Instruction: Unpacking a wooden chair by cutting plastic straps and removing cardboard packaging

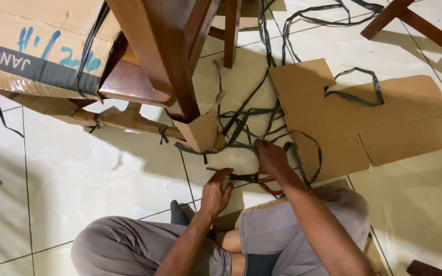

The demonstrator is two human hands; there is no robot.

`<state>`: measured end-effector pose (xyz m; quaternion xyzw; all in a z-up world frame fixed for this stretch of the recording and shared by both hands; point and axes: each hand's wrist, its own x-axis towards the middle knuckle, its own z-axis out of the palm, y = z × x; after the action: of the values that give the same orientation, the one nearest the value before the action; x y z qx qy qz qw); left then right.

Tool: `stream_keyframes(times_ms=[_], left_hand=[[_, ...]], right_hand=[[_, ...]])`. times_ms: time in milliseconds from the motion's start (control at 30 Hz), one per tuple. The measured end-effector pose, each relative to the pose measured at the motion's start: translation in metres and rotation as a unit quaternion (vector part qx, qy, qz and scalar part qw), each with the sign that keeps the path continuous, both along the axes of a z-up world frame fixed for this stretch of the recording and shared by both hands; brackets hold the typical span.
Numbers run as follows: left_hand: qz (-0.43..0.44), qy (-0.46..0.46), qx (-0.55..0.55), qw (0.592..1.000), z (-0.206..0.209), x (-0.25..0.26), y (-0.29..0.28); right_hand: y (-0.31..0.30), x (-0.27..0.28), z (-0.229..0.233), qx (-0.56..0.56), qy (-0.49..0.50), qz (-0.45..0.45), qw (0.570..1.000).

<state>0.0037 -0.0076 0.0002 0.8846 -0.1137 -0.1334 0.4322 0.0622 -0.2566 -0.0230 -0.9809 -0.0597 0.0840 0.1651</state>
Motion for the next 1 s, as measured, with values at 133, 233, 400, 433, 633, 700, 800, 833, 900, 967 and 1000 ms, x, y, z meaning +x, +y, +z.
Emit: stream_keyframes(times_ms=[133, 233, 400, 433, 633, 700, 800, 833, 900, 967, 1000], left_hand=[[0.03, -0.002, -0.002, 1.0, -0.009, 0.001, 0.003], [0.066, -0.002, -0.023, 0.998, -0.013, 0.005, 0.005], [0.122, -0.04, -0.037, 0.991, -0.022, 0.004, 0.006], [0.124, -0.041, -0.039, 0.991, -0.021, 0.007, 0.006], [0.198, -0.045, -0.057, 0.977, -0.025, 0.015, 0.01], [0.208, -0.048, -0.063, 0.975, -0.028, 0.017, 0.009], [0.219, -0.038, -0.068, 0.972, -0.013, 0.016, 0.01], [0.222, -0.04, -0.066, 0.972, -0.014, 0.017, 0.012], [0.256, 0.007, -0.099, 0.962, -0.017, 0.018, 0.013], [0.293, -0.034, -0.021, 0.955, -0.026, 0.032, 0.019], [0.328, -0.073, 0.058, 0.94, -0.03, 0.039, 0.021]], right_hand=[[-0.025, 0.01, 0.005, -0.076, 0.116, -0.067, 0.988], [-0.055, 0.016, 0.023, -0.051, 0.092, -0.249, 0.963], [-0.08, 0.004, 0.021, -0.124, 0.012, -0.318, 0.94], [-0.071, 0.006, 0.022, -0.125, 0.01, -0.316, 0.94], [0.013, 0.004, 0.048, -0.049, -0.366, -0.044, 0.928], [0.041, 0.009, 0.035, -0.055, -0.283, 0.081, 0.954], [0.076, 0.016, 0.03, -0.01, -0.113, 0.069, 0.991], [0.082, 0.024, 0.033, -0.008, -0.114, 0.071, 0.991], [0.09, 0.036, 0.042, -0.009, -0.148, 0.052, 0.988], [0.09, 0.053, 0.04, -0.026, -0.08, 0.048, 0.995], [0.089, 0.06, 0.039, -0.042, -0.009, 0.043, 0.998]])
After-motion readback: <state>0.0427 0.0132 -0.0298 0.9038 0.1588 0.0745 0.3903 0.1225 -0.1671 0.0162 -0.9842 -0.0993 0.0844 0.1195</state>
